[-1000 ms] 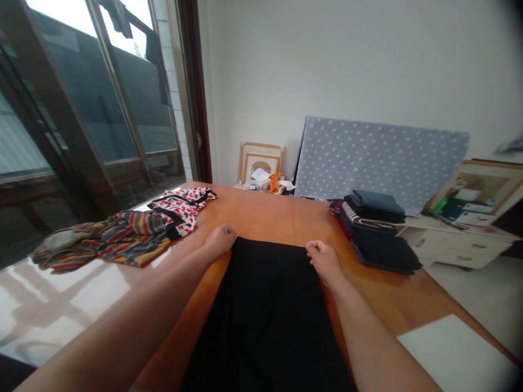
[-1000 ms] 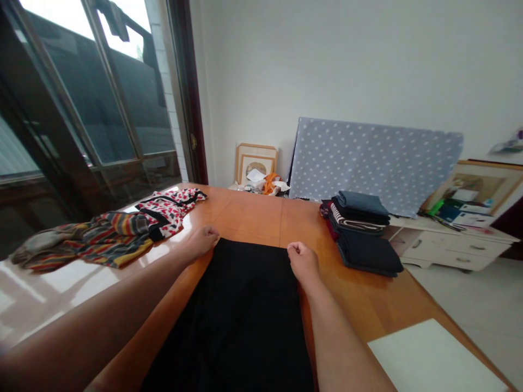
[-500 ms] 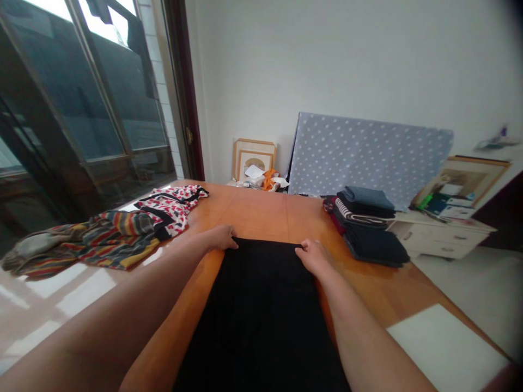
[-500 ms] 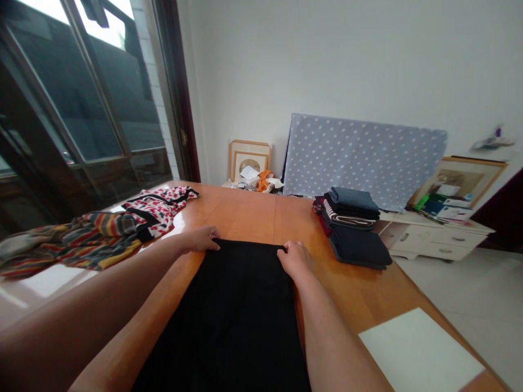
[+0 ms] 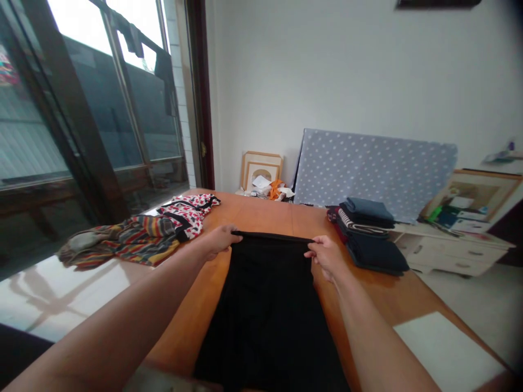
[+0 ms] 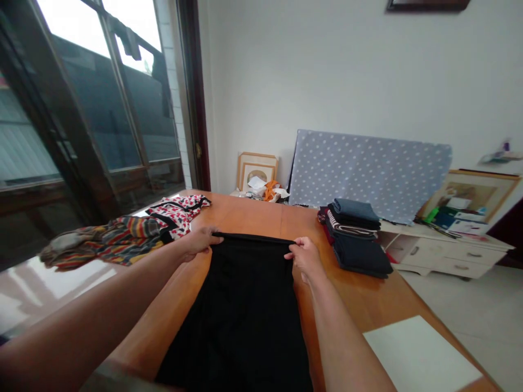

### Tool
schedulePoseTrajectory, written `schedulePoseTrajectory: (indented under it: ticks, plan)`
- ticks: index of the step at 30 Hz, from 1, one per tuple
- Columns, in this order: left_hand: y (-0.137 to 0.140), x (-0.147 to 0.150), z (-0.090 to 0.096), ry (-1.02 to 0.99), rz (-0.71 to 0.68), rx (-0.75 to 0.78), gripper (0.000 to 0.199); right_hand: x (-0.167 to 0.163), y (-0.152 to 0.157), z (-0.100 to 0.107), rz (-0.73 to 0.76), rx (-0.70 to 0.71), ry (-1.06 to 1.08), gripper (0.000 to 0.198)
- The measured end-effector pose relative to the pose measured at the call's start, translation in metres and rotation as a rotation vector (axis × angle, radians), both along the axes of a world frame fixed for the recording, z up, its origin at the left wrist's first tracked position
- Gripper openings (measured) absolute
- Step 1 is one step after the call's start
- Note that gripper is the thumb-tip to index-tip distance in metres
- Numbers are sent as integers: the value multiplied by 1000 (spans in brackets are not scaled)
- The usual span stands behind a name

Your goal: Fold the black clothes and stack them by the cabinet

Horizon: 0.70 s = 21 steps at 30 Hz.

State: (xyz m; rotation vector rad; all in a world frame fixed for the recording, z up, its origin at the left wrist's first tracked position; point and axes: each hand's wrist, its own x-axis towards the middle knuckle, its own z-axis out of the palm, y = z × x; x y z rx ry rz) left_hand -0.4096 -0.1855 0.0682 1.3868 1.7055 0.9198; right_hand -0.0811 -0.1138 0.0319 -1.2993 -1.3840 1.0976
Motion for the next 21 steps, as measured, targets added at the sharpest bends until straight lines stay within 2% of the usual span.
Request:
schedulePoseTrajectory:
  ticks: [4,7,9,12,16,19,21]
  plan:
    - [-24,11,35,-158,120,20,15,-3,-18,37,93,12,62,37]
    - [-42,17,62,-213,154,69,17,2,-34,69,128,10,87,29]
    - [-55,19,82,-222,127,132,19,8,-48,93,115,44,118,23]
    - [-75,20,116,-236,49,236,22,20,-75,136,111,136,164,20]
    - [-101,25,164,-265,17,437,24,30,-118,192,83,312,231,23]
    - [-113,32,185,-280,-12,552,23,30,-140,216,39,480,254,22]
    - [-115,37,188,-237,2,543,20,30,-145,222,13,525,194,18]
